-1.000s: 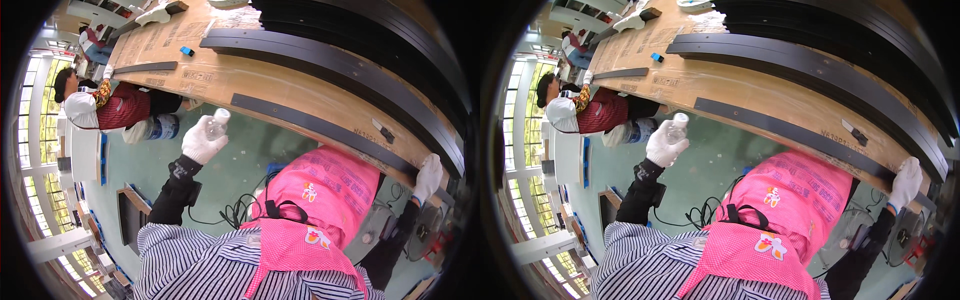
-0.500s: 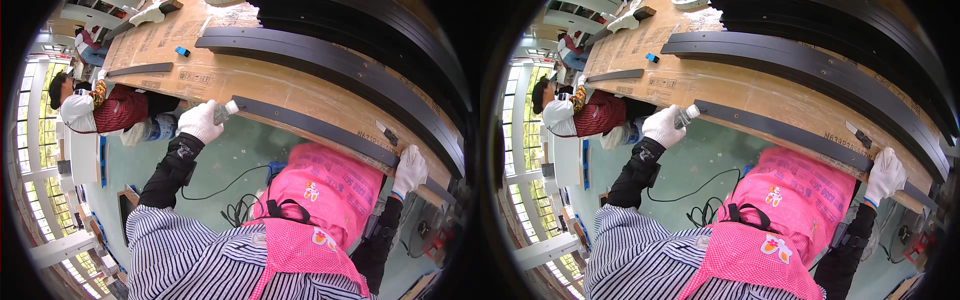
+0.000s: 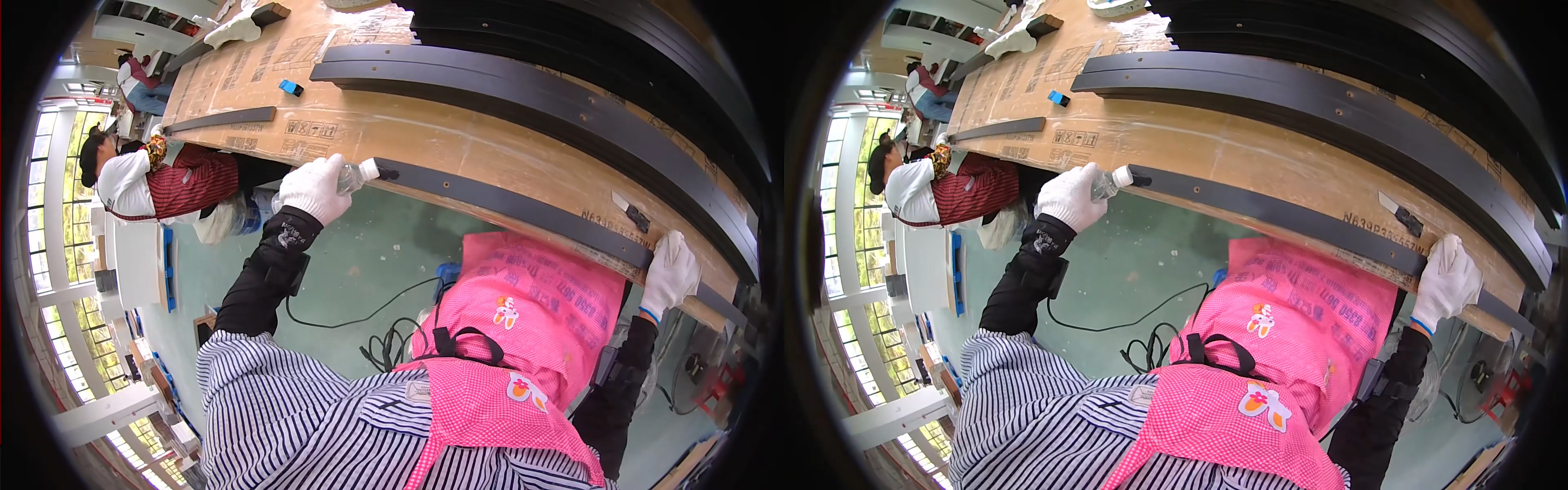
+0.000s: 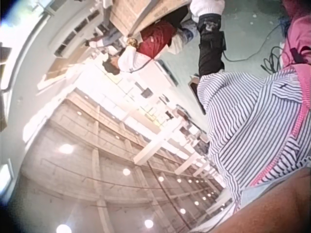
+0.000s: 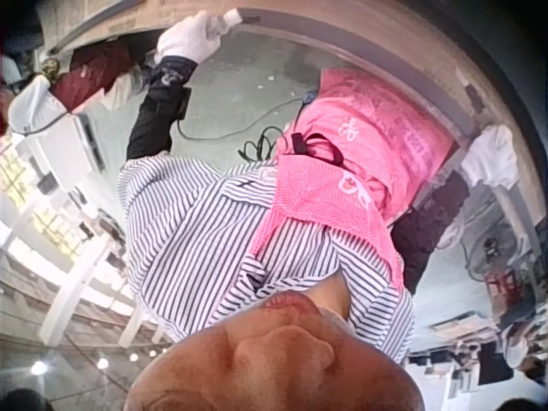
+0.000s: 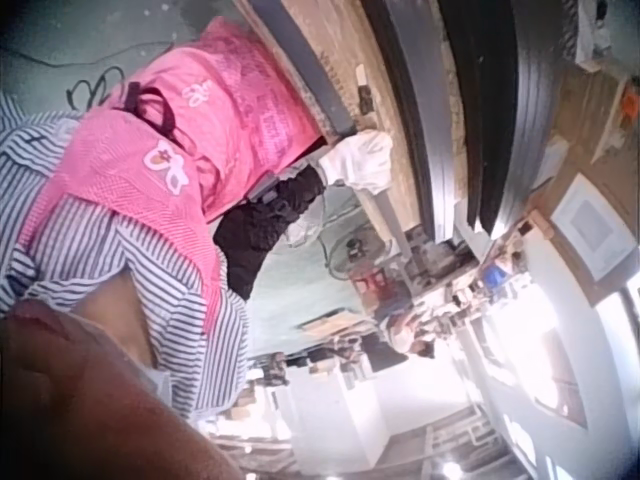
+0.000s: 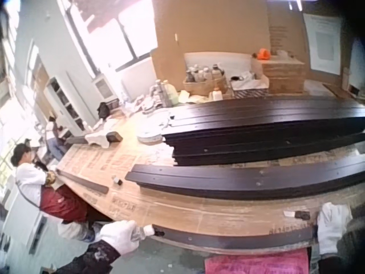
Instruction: Handling and cleaning long black metal or wood frame components on an assembly table in a manufacturing facility.
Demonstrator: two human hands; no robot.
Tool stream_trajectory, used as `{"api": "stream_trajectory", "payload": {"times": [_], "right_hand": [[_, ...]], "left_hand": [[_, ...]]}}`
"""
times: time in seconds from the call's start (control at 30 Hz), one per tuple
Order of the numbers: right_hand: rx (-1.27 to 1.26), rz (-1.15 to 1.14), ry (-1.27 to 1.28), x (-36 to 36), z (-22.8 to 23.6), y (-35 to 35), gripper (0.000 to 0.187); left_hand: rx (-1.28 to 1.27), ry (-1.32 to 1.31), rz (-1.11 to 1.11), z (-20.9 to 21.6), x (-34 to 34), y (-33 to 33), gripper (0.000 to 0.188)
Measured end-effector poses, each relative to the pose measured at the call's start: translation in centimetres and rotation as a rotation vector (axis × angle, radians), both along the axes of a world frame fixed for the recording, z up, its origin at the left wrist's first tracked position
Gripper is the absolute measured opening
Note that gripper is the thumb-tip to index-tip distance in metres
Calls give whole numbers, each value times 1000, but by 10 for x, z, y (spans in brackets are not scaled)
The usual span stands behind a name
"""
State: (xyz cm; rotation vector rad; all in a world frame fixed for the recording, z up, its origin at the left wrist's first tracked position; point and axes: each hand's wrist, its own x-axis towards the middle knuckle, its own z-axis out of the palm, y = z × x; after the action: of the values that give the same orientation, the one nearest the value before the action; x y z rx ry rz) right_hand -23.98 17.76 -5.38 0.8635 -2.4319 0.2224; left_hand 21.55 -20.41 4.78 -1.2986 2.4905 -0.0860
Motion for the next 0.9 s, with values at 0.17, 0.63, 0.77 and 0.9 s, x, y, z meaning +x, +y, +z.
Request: {"api": "stream_trajectory", "payload": {"times": [0.17, 0.63, 0.77, 0.9], "right_hand": [[-23, 22, 27, -4, -4, 2, 27], [-1, 37, -43, -9, 0, 4, 26], [-535, 181, -453, -1, 13, -2, 25], [-399, 677, -595, 81, 93, -65, 21]], "left_hand": [[-27, 6, -12, 2, -4, 0, 38], [66, 313, 155, -13, 32, -8, 42], [287, 1198, 198, -23, 26, -40, 36], [298, 1751, 183, -50, 0, -97, 46]]}}
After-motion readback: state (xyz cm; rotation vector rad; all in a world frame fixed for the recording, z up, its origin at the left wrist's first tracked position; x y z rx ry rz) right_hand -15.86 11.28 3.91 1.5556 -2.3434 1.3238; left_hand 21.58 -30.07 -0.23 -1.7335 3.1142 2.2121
